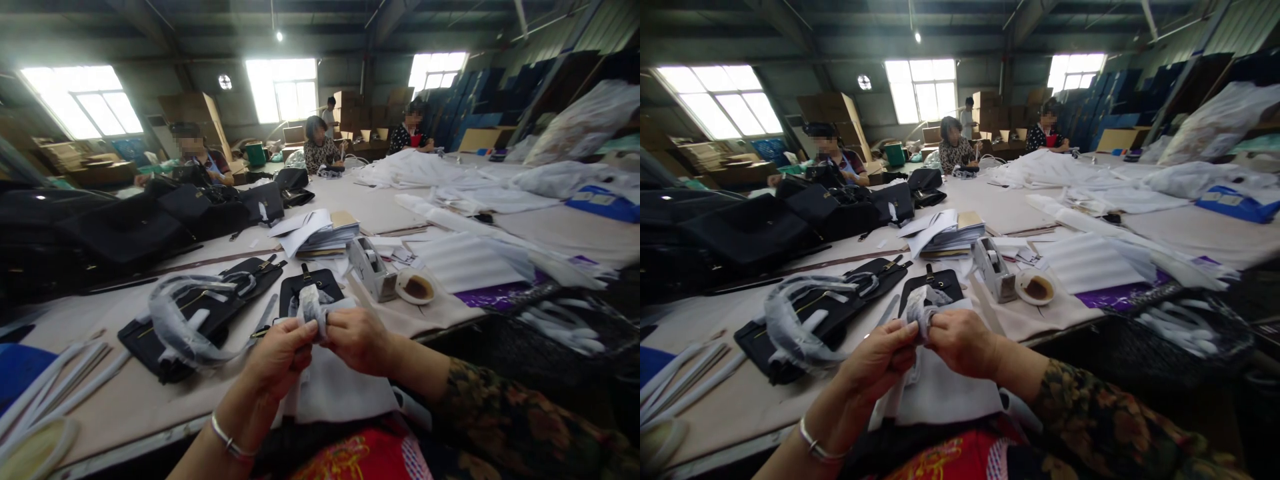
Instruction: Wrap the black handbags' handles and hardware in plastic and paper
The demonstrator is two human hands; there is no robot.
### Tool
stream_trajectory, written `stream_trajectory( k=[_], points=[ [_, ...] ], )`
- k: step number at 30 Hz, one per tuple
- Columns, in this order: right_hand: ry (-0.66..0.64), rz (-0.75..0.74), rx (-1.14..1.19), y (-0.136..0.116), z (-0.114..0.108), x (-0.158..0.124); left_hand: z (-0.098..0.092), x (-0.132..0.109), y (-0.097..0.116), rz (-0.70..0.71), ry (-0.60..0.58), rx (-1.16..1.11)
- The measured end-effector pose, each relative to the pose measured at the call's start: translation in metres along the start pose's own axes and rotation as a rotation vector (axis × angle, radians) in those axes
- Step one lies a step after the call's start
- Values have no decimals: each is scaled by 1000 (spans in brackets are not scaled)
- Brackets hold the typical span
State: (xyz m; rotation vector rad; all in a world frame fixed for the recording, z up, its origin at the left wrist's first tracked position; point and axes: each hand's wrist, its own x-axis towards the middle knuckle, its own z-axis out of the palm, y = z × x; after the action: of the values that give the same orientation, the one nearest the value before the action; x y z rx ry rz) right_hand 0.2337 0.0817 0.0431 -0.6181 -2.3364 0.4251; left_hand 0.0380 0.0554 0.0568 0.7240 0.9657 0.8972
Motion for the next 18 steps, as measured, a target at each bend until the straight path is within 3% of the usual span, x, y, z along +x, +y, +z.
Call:
stream_trajectory(
  k=[2,5,8,10,13,15,18],
  points=[
    [-49,253,423,2,-1,1,1,-4,-5,138,73,257],
    [-89,747,1068,3,2,7,5,-9,-14,431,173,729],
    [-8,1036,1229,0,10,14,12,-10,-22,547,183,931],
    [68,1030,1185,-3,13,17,15,-11,-22,465,184,908],
    [113,876,1048,-9,11,16,13,-10,-10,163,61,632],
    [104,765,842,-11,10,12,7,-6,1,-32,-38,298],
    [113,533,401,-10,14,3,0,8,12,-184,-38,-25]
  ],
)
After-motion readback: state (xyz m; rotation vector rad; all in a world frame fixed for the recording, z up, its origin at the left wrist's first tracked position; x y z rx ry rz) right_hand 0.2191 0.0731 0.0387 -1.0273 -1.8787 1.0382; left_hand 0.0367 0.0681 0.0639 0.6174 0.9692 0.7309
